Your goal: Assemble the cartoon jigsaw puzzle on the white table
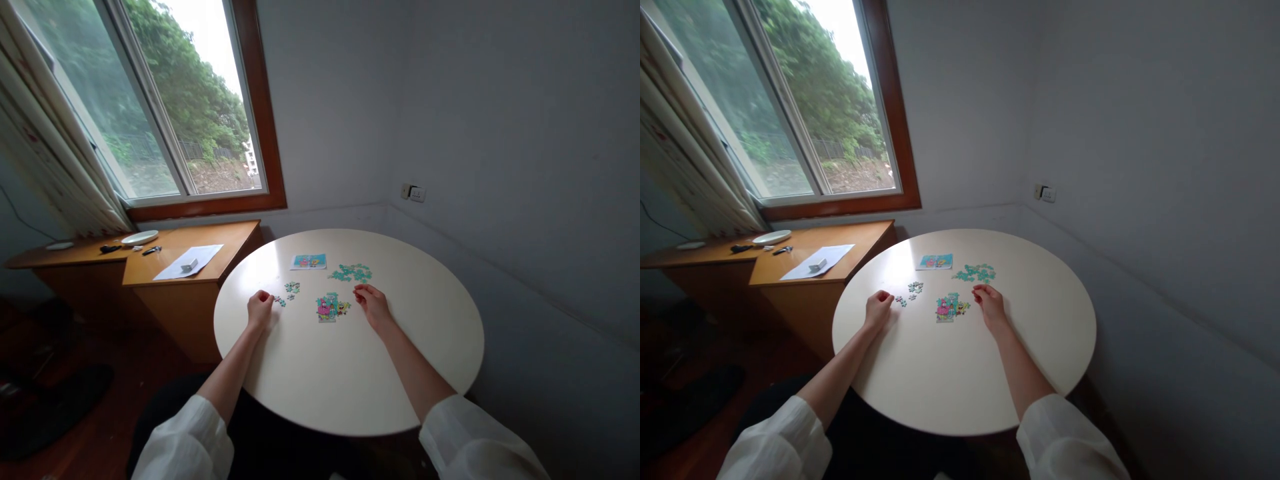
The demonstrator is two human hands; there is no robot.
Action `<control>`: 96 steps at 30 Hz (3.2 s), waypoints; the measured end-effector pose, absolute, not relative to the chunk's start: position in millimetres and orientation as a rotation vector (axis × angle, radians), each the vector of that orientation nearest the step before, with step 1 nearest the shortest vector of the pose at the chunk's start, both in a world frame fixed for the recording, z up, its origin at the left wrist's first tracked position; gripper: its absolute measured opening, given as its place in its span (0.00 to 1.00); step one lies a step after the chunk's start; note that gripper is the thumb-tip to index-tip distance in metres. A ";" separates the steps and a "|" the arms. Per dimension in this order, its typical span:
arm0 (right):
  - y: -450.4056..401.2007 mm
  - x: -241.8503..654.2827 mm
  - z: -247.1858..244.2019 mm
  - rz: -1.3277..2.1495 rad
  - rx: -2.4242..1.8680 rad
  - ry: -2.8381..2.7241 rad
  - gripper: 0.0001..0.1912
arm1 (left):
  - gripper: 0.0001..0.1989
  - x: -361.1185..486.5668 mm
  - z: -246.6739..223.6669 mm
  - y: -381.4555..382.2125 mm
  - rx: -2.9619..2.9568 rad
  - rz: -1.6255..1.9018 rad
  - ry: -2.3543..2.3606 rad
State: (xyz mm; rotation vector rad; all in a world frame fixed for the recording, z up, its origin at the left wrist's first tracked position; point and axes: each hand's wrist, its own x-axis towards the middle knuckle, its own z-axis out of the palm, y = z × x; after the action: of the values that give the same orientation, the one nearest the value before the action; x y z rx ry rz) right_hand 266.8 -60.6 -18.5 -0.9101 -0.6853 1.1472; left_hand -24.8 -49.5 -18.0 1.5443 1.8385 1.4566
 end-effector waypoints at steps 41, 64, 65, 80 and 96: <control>-72.5 253.4 -9.6 1.010 -1.141 -0.984 0.03 | 0.09 -13.7 -11.2 -54.2 1.789 1.295 1.795; -72.7 260.3 -8.3 1.036 -1.229 -0.992 0.03 | 0.11 -14.4 -16.1 16.3 1.706 1.278 1.688; -73.0 259.9 -8.9 1.001 -1.242 -1.000 0.03 | 0.11 -12.7 -15.8 13.8 1.747 1.246 1.688; -46.7 254.9 -7.2 0.845 -1.260 -1.154 0.03 | 0.06 -7.1 -24.6 12.1 2.172 0.980 1.674; -49.3 259.4 -7.8 0.893 -1.276 -1.220 0.04 | 0.07 -17.2 13.4 -5.1 2.035 0.899 1.502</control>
State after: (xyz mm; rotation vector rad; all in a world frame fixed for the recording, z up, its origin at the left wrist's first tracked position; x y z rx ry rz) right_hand 259.4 -49.3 -7.8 -1.2757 -1.2196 0.8932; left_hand -17.2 -5.1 13.4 2.0352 1.5024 0.8990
